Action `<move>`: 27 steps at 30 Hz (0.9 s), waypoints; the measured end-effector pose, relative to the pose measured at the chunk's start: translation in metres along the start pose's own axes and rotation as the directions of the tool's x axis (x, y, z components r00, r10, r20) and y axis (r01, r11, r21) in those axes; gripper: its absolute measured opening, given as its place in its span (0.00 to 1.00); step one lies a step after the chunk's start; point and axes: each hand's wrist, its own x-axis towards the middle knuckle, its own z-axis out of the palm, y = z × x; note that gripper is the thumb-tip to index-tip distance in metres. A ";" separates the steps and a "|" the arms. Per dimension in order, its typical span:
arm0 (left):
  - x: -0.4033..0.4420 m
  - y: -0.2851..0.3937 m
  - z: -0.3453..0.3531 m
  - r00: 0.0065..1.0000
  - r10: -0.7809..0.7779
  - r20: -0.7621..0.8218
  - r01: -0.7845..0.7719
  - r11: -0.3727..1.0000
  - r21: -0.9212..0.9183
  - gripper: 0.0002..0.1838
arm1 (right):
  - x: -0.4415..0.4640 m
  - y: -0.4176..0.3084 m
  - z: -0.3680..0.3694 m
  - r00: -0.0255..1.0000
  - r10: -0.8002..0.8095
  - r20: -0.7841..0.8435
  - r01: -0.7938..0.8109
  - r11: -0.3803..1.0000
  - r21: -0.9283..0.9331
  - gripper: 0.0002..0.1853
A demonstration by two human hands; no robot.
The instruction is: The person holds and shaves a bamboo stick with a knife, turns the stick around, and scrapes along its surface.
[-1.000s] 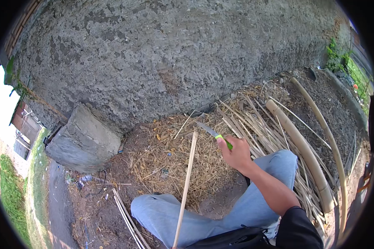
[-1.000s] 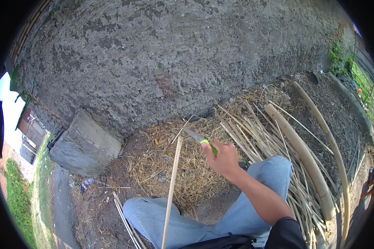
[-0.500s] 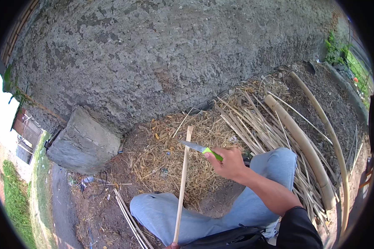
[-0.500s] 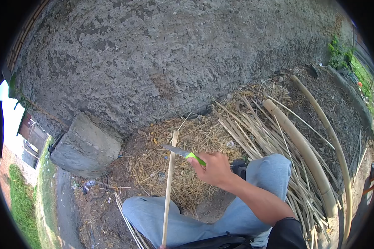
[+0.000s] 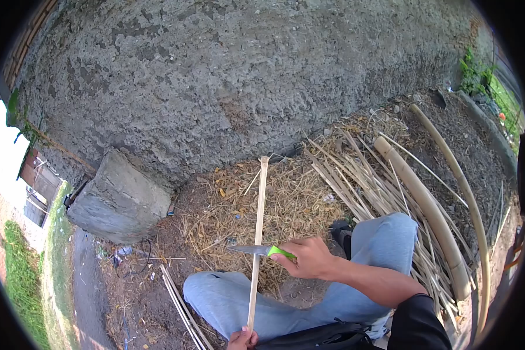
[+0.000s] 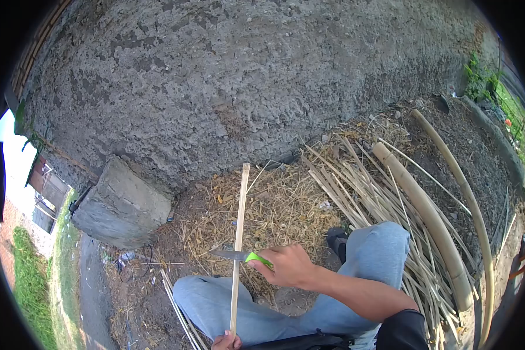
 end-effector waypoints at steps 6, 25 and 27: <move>-0.006 0.009 0.012 0.996 -0.007 -0.088 0.007 1.000 -0.001 0.22 | -0.016 -0.010 0.018 0.991 -0.118 0.067 0.122 0.991 -0.049 0.15; 0.016 0.115 0.026 0.963 0.250 0.104 -0.238 0.964 -0.122 0.24 | 0.003 0.003 0.019 0.987 -0.115 -0.111 0.112 0.993 -0.037 0.16; 0.025 0.126 0.026 0.942 0.320 0.104 -0.320 0.947 -0.017 0.23 | 0.004 -0.003 0.016 0.985 -0.136 -0.109 0.131 0.990 -0.055 0.15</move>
